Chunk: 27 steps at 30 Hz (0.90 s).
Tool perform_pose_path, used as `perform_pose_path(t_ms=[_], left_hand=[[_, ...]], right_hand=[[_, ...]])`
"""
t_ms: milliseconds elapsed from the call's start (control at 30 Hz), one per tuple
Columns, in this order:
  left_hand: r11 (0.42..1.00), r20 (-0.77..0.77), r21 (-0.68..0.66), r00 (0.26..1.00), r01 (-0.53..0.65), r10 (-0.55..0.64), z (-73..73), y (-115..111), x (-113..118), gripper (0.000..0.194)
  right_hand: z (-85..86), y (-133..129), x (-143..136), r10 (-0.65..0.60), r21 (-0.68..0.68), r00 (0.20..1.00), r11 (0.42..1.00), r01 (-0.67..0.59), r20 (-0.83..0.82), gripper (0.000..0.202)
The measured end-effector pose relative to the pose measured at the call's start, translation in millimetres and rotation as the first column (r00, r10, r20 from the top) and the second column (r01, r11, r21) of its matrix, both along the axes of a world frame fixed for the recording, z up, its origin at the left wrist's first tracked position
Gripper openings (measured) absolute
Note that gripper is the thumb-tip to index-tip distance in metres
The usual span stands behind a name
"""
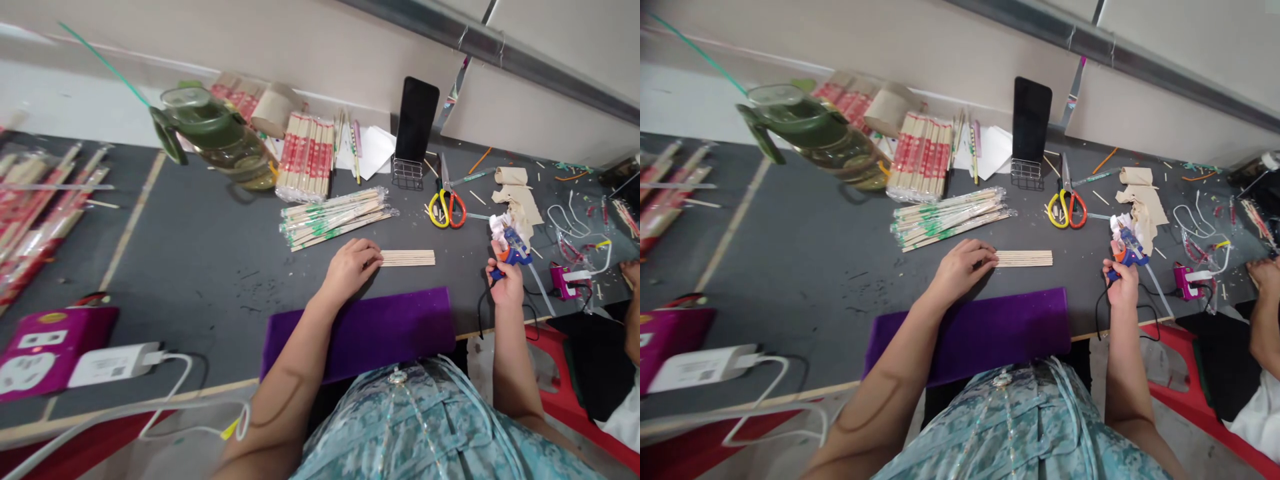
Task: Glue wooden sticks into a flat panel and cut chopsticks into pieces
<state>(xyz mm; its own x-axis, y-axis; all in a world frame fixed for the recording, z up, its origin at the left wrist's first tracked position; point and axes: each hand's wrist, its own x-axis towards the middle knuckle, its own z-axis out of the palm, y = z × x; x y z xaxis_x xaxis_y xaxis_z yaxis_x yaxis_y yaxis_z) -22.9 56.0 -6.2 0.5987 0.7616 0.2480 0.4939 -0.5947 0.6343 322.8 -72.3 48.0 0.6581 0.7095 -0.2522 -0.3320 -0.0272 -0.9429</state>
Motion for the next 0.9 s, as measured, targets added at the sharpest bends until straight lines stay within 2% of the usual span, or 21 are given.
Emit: perform_pose_path(t_ms=[133, 267, 367, 533, 700, 900], left_hand=[[1.000, 0.001, -0.007, 1.000, -0.002, 0.002, -0.9, 0, 0, 0.018], [1.000, 0.001, -0.018, 1.000, -0.003, 0.003, 1.2, 0, 0, 0.018], [1.000, 0.007, -0.017, 1.000, 0.007, -0.007, 3.4, -1, 1, 0.017], [1.000, 0.016, -0.015, 1.000, -0.006, 0.007, 4.4, -2, 1, 0.016], [1.000, 0.015, -0.019, 1.000, -0.002, 0.003, 3.9, -1, 1, 0.016], [1.000, 0.004, -0.026, 1.000, 0.002, -0.002, 3.6, -1, 1, 0.016]], right_hand=[[9.8, -2, 1, 0.076, 0.071, 0.994, 0.994, -0.081, 0.075, 0.035], [21.7, -4, -8, 0.069, 0.072, 0.940, 0.993, -0.098, 0.334, 0.031], [26.5, -6, -23, 0.227, -0.045, 0.850, 0.971, -0.234, 0.475, 0.025], [22.1, -6, -58, 0.495, -0.281, 0.709, 0.869, -0.408, 0.503, 0.032], [6.4, -1, -78, 0.637, -0.512, 0.580, 0.764, -0.391, 0.508, 0.040], [-5.2, 4, -83, 0.711, -0.613, 0.470, 0.697, -0.372, 0.524, 0.042]])
